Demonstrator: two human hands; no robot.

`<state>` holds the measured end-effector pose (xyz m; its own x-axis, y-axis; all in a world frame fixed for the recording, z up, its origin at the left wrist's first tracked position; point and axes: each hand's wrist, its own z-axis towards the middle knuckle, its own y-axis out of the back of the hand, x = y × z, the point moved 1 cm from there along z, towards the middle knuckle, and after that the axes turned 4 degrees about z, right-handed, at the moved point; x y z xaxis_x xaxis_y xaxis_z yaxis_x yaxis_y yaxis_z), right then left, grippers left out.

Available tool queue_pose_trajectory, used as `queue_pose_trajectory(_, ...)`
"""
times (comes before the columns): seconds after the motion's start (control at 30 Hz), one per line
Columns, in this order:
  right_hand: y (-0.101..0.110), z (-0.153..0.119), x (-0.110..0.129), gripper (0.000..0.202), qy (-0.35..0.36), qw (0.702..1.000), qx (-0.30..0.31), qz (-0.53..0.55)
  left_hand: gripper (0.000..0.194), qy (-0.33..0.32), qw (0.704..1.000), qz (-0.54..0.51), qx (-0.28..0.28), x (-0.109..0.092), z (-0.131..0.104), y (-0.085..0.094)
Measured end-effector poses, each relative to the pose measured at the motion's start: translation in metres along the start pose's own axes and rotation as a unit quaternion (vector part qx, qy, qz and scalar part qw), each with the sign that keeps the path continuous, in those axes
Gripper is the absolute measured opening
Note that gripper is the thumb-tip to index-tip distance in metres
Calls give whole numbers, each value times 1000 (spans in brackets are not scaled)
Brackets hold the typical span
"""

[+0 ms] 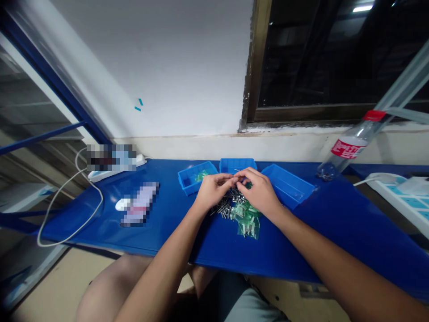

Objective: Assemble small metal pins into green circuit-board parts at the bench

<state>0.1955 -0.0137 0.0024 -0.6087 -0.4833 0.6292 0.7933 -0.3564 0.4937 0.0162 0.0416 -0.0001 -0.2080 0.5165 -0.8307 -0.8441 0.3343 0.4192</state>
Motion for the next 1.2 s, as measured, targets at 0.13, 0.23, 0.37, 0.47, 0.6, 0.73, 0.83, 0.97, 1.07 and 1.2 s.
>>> queue_pose_trajectory(0.13, -3, -1, -7, 15, -4, 999, 0, 38, 19, 3, 1000, -26, -15, 9, 2, -2)
queue_pose_trajectory(0.23, -4, -1, -10, 17, -63, 995, -3, 81, 16, -6, 1000, 9, -25, 9, 2, -2)
queue_pose_trajectory(0.37, -5, 0, -10, 20, -92, 991, -4, 96, 16, -45, 995, 84, -25, 7, 1, 0)
queue_pose_trajectory(0.47, -4, 0, -10, 17, -84, 993, -4, 81, 20, -54, 994, 88, -18, 8, 1, -1)
queue_pose_trajectory(0.6, -4, 0, -10, 25, -61, 995, 1, 76, 26, -40, 999, 19, -23, 10, 1, -4)
queue_pose_trajectory(0.73, -2, 1, -6, 23, -23, 999, -7, 32, 22, -28, 999, -4, -39, 6, 1, -3)
queue_pose_trajectory(0.83, 0, 2, -3, 17, -9, 1000, -9, 12, 22, -19, 999, 36, -35, 0, 0, 0)
queue_pose_trajectory(0.97, -1, 1, -4, 13, -41, 997, 1, 62, 35, -20, 998, 64, -7, -6, -1, 3)
queue_pose_trajectory(1.07, -2, 0, -7, 13, -42, 996, 5, 76, 31, -25, 998, 54, 5, -4, -1, 2)
queue_pose_trajectory(1.2, -2, 0, -7, 14, -28, 998, 1, 60, 21, -10, 1000, 14, -5, 6, 1, -1)
